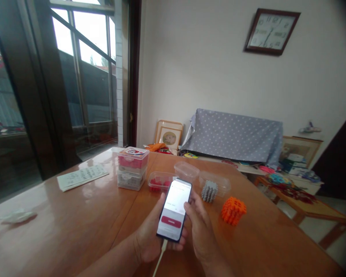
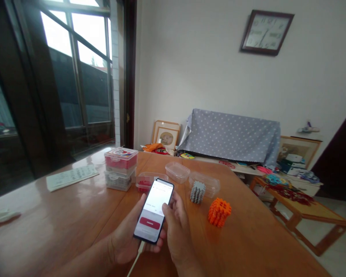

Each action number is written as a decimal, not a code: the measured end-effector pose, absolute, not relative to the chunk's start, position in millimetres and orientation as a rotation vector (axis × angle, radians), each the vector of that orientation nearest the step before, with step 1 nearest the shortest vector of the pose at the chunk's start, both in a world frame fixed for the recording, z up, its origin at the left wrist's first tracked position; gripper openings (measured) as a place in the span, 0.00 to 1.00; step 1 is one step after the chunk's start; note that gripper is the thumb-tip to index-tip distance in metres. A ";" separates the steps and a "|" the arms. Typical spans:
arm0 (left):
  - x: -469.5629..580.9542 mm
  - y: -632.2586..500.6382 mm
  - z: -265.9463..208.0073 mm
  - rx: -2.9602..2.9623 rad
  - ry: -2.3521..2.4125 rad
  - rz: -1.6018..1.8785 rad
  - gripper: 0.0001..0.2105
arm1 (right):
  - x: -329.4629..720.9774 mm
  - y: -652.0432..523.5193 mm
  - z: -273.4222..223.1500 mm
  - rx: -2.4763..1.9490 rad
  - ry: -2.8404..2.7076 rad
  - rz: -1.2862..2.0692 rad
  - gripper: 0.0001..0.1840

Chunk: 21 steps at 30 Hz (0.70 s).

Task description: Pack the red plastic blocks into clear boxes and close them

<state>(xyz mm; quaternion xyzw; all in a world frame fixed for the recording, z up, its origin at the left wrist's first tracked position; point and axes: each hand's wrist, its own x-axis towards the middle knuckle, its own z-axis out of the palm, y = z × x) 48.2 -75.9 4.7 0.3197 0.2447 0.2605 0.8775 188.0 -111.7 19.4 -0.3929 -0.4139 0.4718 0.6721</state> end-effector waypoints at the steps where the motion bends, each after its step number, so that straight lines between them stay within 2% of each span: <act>1: 48.8 -76.1 3.9 0.679 0.531 0.540 0.45 | 188.9 -110.9 21.5 -0.870 -0.938 1.036 0.33; 5: 54.5 -78.9 0.2 0.750 0.618 0.531 0.45 | 194.8 -102.9 18.2 -0.827 -0.890 0.933 0.43; 16: 65.0 -89.7 -2.0 0.893 0.764 0.539 0.43 | 204.6 -96.9 13.3 -0.958 -0.893 0.838 0.42; 21: 68.5 -91.9 -2.1 0.928 0.767 0.569 0.43 | 204.3 -88.9 8.5 -1.011 -0.829 0.736 0.45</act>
